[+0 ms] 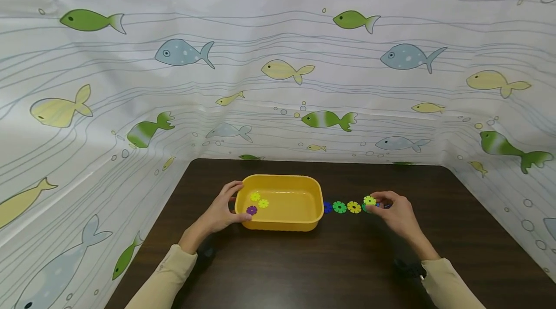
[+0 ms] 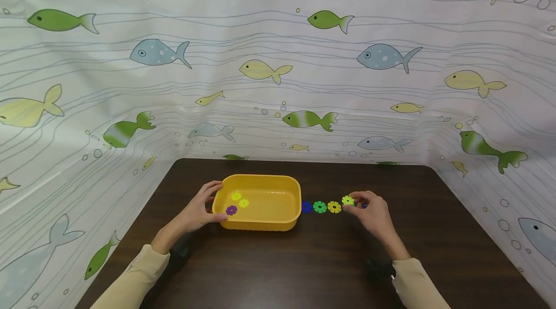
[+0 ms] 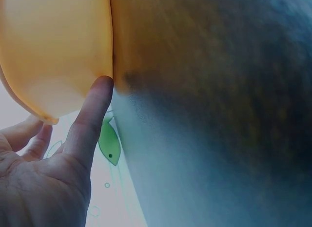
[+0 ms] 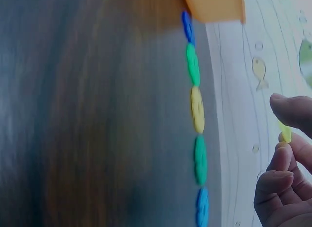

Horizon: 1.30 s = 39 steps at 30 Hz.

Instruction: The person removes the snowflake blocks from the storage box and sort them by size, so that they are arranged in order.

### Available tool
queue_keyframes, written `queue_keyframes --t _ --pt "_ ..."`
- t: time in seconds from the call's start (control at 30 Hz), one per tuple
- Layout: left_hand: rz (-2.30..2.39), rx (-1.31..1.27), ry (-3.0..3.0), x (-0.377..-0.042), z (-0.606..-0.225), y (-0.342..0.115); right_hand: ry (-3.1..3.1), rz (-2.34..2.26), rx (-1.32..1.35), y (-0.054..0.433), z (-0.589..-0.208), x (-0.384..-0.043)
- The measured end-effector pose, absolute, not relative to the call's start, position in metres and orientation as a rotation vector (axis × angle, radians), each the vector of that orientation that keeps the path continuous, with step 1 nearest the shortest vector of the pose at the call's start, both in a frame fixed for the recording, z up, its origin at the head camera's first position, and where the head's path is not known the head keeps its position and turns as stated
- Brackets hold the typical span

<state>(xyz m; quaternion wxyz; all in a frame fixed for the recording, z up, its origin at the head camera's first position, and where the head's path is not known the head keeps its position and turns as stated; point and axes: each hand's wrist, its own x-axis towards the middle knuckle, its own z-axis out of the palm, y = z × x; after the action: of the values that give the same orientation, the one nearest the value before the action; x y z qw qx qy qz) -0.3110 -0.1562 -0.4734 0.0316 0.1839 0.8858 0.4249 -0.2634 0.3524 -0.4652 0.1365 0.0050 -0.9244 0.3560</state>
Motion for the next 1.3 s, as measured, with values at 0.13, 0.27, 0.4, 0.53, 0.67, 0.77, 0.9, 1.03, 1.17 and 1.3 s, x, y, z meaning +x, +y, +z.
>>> queue_keyframes --t 0.13,0.27,0.4,0.53,0.67,0.77,0.9,1.03,1.17,1.3 --pt "1.313 0.548 2.72 -0.31 -0.474 -0.156 -2.685 1.013 -0.044 0.367 -0.469 -0.264" --pt "1.323 0.54 2.709 -0.31 -0.473 -0.156 -2.711 0.992 -0.089 0.382 -0.474 -0.265" --pt "1.321 0.531 2.711 -0.309 -0.473 -0.156 -2.741 0.961 -0.136 0.397 -0.478 -0.267" --pt "1.31 0.526 2.719 -0.309 -0.473 -0.155 -2.762 0.93 -0.188 0.411 -0.483 -0.268" --pt "1.307 0.529 2.721 -0.309 -0.473 -0.156 -2.786 0.938 -0.223 0.422 -0.487 -0.27" --pt "1.297 0.548 2.724 -0.31 -0.474 -0.157 -2.8 0.954 -0.255 0.428 -0.49 -0.271" --pt "1.297 0.574 2.727 -0.311 -0.475 -0.159 -2.814 0.969 -0.278 0.429 -0.492 -0.273" --pt "1.303 0.571 2.724 -0.311 -0.475 -0.159 -2.828 0.959 -0.272 0.429 -0.493 -0.274" --pt "1.301 0.569 2.724 -0.311 -0.475 -0.159 -2.85 0.949 -0.27 0.43 -0.492 -0.274" --pt "1.305 0.573 2.725 -0.311 -0.476 -0.158 -2.87 0.957 -0.268 0.431 -0.491 -0.274"
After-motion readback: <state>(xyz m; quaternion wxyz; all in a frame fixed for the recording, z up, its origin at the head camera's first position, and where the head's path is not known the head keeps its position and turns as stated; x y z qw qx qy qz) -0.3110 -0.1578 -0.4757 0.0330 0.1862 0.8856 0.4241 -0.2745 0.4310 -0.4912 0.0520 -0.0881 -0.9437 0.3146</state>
